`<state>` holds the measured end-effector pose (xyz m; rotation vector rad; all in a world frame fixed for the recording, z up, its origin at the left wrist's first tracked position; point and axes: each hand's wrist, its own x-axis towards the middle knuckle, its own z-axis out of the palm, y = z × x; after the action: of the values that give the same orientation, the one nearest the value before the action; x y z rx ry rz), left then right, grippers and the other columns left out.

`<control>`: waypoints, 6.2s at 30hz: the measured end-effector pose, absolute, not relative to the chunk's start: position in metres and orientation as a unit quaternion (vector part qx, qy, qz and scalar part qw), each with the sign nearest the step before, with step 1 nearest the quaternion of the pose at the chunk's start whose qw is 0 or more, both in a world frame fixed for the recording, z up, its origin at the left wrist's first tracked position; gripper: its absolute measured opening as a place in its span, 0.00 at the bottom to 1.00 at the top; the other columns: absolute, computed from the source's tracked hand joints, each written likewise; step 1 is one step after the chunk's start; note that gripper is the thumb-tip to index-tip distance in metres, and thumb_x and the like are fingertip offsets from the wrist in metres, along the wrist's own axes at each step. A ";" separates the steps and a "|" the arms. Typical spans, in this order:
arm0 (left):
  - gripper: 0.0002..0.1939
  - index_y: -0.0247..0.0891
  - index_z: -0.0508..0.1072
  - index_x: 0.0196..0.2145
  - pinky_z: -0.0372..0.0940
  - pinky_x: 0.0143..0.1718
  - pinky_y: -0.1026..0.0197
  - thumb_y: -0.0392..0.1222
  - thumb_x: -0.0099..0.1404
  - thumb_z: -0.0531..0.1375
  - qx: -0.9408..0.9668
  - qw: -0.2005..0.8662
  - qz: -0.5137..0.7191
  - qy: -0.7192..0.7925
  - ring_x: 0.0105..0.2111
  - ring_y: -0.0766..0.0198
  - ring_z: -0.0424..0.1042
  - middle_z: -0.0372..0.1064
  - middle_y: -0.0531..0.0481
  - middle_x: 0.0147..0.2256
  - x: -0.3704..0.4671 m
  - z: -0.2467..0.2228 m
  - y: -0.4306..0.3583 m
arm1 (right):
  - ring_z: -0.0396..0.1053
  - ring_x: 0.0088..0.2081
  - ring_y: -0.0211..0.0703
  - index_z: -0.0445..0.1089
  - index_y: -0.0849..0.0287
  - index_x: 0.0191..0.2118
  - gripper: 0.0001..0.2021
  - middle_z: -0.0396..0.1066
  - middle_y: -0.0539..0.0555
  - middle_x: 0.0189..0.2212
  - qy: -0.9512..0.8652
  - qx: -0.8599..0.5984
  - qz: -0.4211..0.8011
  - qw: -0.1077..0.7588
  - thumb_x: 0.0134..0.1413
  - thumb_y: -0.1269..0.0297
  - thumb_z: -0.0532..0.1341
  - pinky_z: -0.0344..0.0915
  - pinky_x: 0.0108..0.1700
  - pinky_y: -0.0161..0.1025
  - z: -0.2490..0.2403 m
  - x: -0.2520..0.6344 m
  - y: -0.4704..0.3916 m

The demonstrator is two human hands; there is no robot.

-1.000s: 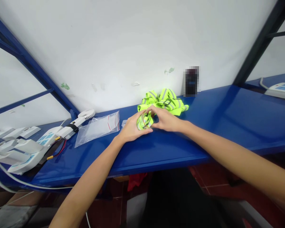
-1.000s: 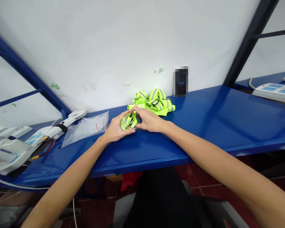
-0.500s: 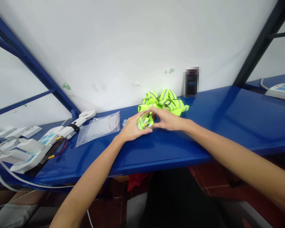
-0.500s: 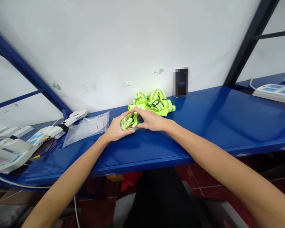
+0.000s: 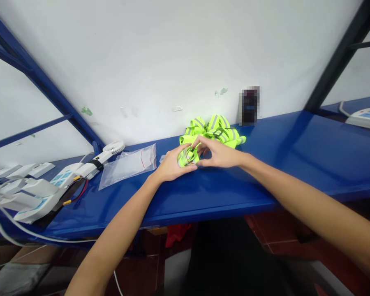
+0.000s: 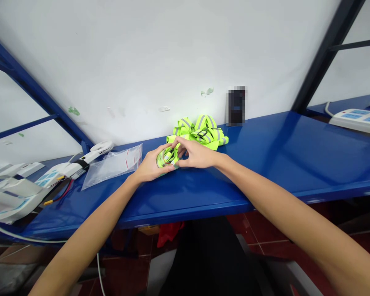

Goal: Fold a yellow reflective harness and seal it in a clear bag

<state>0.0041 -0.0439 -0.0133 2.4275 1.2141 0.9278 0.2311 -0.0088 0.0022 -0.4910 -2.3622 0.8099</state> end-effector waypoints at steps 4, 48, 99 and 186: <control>0.43 0.40 0.62 0.62 0.63 0.57 0.46 0.60 0.54 0.67 0.852 0.110 0.287 0.424 0.56 0.46 0.68 0.66 0.40 0.59 0.003 -0.014 -0.043 | 0.73 0.40 0.45 0.59 0.57 0.44 0.14 0.72 0.53 0.38 -0.868 -0.160 0.374 0.285 0.55 0.62 0.63 0.71 0.45 0.46 0.003 0.235 -0.006; 0.35 0.41 0.59 0.65 0.61 0.54 0.45 0.59 0.66 0.56 0.910 -0.063 0.186 0.364 0.49 0.48 0.71 0.72 0.40 0.51 0.019 -0.002 -0.059 | 0.66 0.27 0.41 0.71 0.61 0.33 0.07 0.72 0.55 0.29 -0.958 -0.188 0.132 0.170 0.59 0.70 0.56 0.56 0.30 0.36 -0.025 0.212 -0.012; 0.30 0.40 0.52 0.67 0.62 0.48 0.45 0.49 0.72 0.38 0.785 0.005 -0.005 0.619 0.54 0.43 0.68 0.67 0.36 0.56 0.024 0.017 -0.060 | 0.70 0.33 0.42 0.72 0.63 0.38 0.10 0.74 0.53 0.31 -0.819 -0.366 0.359 0.258 0.49 0.64 0.66 0.63 0.36 0.36 -0.020 0.216 0.009; 0.14 0.34 0.76 0.33 0.64 0.38 0.61 0.49 0.61 0.64 0.705 0.334 0.466 0.417 0.34 0.62 0.72 0.75 0.46 0.33 0.017 -0.037 -0.013 | 0.62 0.29 0.40 0.68 0.61 0.32 0.12 0.67 0.52 0.27 -0.818 -0.326 0.314 0.356 0.59 0.57 0.57 0.57 0.32 0.37 -0.028 0.210 0.003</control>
<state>0.0167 -0.0127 -0.0367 1.8397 1.0882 1.2172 0.2104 0.0030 -0.0277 -0.8416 -2.1118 0.8104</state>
